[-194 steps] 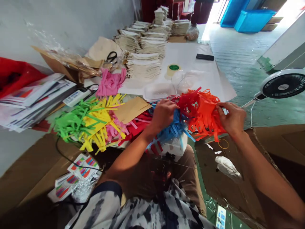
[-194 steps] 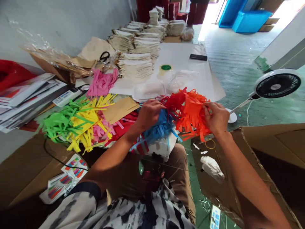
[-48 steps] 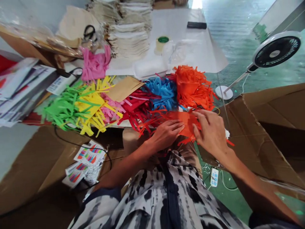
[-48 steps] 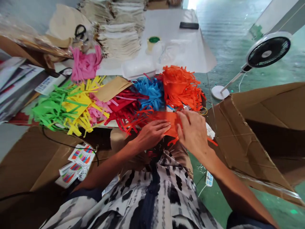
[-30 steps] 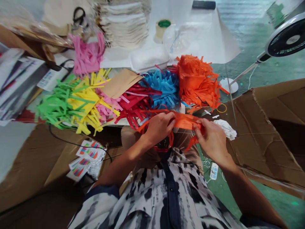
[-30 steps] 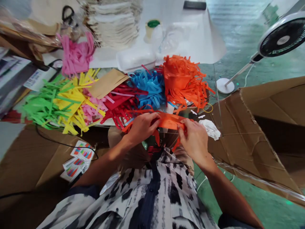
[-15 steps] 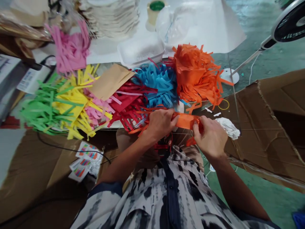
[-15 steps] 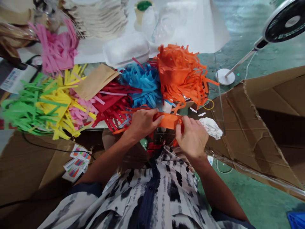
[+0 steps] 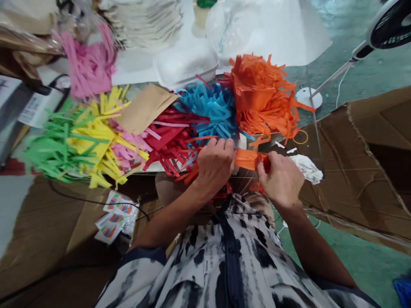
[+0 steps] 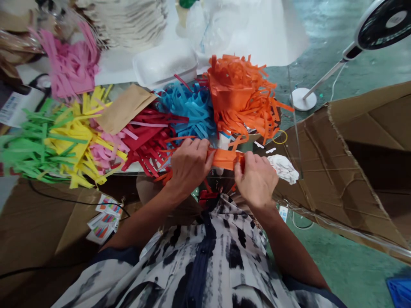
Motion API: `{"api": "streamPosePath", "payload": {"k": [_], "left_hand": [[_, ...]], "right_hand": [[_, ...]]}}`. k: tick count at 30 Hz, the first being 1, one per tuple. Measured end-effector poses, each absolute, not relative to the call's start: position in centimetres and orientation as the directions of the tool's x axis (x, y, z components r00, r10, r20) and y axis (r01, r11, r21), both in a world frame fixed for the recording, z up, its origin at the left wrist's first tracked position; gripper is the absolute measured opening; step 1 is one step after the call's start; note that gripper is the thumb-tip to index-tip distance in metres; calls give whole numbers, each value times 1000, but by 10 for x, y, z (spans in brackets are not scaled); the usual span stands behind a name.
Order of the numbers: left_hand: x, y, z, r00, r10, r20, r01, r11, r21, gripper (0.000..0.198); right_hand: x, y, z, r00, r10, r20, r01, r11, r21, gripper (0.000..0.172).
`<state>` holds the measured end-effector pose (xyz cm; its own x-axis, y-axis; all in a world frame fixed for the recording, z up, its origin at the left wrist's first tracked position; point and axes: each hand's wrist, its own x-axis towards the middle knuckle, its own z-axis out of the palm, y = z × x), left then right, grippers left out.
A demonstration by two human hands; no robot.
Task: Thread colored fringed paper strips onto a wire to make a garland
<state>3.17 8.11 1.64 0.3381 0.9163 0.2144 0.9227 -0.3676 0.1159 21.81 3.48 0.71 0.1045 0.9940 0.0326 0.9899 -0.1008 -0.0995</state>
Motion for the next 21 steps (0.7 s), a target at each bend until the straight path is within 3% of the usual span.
{"api": "streamPosePath", "payload": {"k": [3, 5, 8, 14, 17, 19, 21], "left_hand": [[27, 72, 16, 396, 790, 468, 868, -488, 90, 31], [27, 65, 12, 539, 651, 534, 738, -671, 72, 34], [33, 55, -2, 693, 518, 503, 571, -819, 56, 29], [33, 52, -18, 717, 606, 344, 596, -789, 150, 37], [31, 53, -16, 730, 594, 338, 582, -800, 150, 34], [30, 53, -14, 736, 591, 332, 572, -804, 162, 31], [30, 53, -14, 740, 592, 319, 563, -805, 187, 31]], "right_hand": [[217, 34, 8, 100, 994, 41, 991, -96, -98, 25], [216, 34, 8, 89, 995, 43, 991, -84, -99, 24], [217, 33, 8, 101, 993, 55, 989, -94, -111, 23], [247, 17, 19, 140, 960, 242, 969, -83, -232, 38], [256, 3, 24, -85, 952, 294, 972, 144, -185, 42], [254, -5, 21, -293, 924, 247, 931, 335, -149, 41], [250, -9, 12, -379, 899, 220, 902, 412, -127, 39]]}}
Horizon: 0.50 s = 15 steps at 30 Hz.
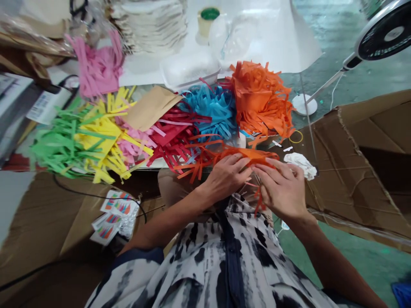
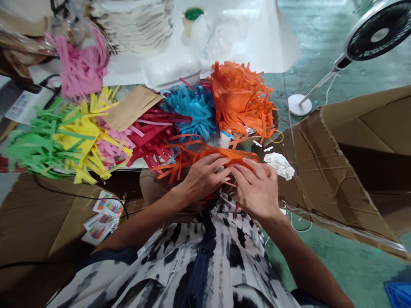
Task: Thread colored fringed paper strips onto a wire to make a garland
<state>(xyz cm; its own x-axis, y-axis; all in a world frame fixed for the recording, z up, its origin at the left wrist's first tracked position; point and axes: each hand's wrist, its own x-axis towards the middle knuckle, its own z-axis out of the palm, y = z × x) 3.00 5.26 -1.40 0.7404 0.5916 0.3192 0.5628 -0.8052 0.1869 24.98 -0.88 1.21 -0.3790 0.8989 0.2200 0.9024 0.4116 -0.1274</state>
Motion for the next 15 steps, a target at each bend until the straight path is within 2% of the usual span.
{"api": "streamPosePath", "payload": {"k": [6, 11, 13, 15], "left_hand": [[12, 59, -9, 764, 572, 300, 523, -820, 232, 29], [-32, 72, 14, 686, 686, 243, 650, -728, 220, 29], [-42, 73, 28, 565, 776, 281, 761, -622, 184, 35], [-40, 68, 39, 463, 787, 408, 823, -553, 133, 35]], "right_hand": [[252, -7, -5, -328, 905, 273, 927, 364, -94, 29], [257, -4, 0, -374, 874, 310, 912, 408, -50, 23], [258, -3, -3, -378, 859, 347, 905, 422, -60, 22], [259, -2, -7, -368, 852, 373, 902, 425, -80, 21]]}}
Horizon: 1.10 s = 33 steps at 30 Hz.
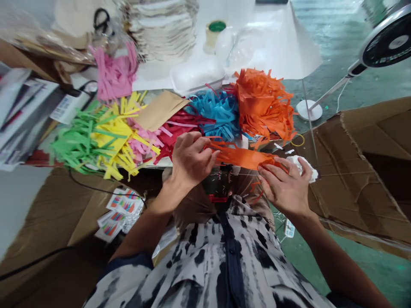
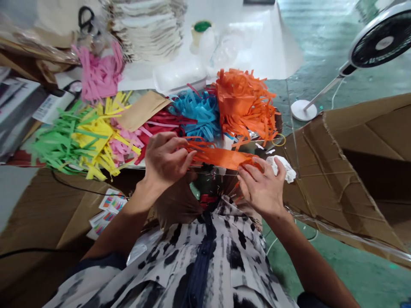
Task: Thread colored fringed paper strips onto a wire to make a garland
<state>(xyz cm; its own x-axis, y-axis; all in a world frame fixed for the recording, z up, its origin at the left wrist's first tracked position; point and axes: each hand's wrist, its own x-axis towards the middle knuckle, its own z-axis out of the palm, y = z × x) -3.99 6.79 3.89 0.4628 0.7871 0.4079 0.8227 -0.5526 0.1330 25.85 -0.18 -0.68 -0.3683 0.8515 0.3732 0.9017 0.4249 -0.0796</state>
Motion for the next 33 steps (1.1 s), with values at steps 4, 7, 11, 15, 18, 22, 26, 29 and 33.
{"api": "streamPosePath", "payload": {"k": [4, 7, 11, 15, 18, 22, 26, 29, 33], "left_hand": [[-1, 53, 33, 673, 535, 512, 591, -804, 63, 21], [25, 49, 7, 769, 509, 387, 509, -854, 111, 44], [26, 44, -20, 759, 597, 260, 557, -802, 217, 54], [16, 36, -24, 733, 619, 283, 577, -785, 224, 44], [17, 34, -24, 714, 619, 327, 578, -785, 226, 36], [18, 36, -23, 658, 627, 418, 573, -777, 262, 25], [10, 41, -16, 596, 688, 414, 585, -725, 363, 20], [6, 45, -10, 581, 738, 343, 607, -674, 421, 19], [7, 49, -6, 570, 771, 284, 642, -633, 432, 25]], "right_hand": [[255, 0, -7, -340, 887, 313, 915, 388, -106, 22], [256, 3, 1, -330, 910, 253, 922, 368, -120, 22], [278, 2, 11, -239, 928, 286, 940, 295, -173, 19], [290, -8, 18, -74, 872, 484, 966, 184, -184, 15], [270, -15, 19, -208, 849, 485, 948, 298, -116, 24], [245, -10, 7, -378, 896, 231, 913, 403, -70, 29], [252, 1, -3, -343, 899, 273, 912, 388, -132, 26], [259, 4, -3, -324, 910, 258, 913, 373, -168, 27], [256, 4, -4, -330, 916, 229, 917, 368, -151, 35]]}}
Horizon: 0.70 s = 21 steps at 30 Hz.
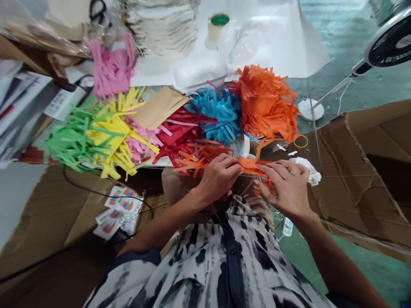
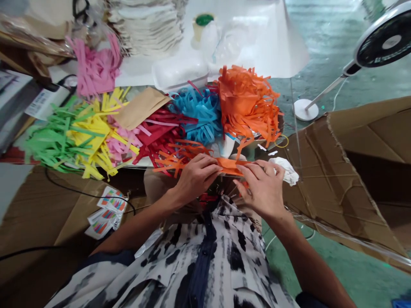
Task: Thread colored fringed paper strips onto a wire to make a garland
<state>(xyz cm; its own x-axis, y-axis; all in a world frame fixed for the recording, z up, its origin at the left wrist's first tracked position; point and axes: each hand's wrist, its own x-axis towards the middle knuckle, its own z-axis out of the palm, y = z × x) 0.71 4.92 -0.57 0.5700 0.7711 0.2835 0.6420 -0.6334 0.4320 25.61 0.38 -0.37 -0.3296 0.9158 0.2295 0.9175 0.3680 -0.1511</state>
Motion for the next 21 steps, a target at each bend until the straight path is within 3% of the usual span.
{"api": "streamPosePath", "payload": {"k": [4, 9, 21], "left_hand": [[7, 50, -2, 569, 782, 255, 655, -618, 434, 27], [3, 51, 3, 454, 863, 222, 785, -505, 357, 26], [12, 62, 4, 361, 919, 159, 885, -391, 253, 21]], "right_hand": [[256, 7, -4, -306, 910, 280, 916, 361, -173, 24], [258, 15, 8, -215, 955, 204, 934, 262, -243, 30], [243, 29, 11, -158, 986, 52, 982, 163, -97, 33]]}}
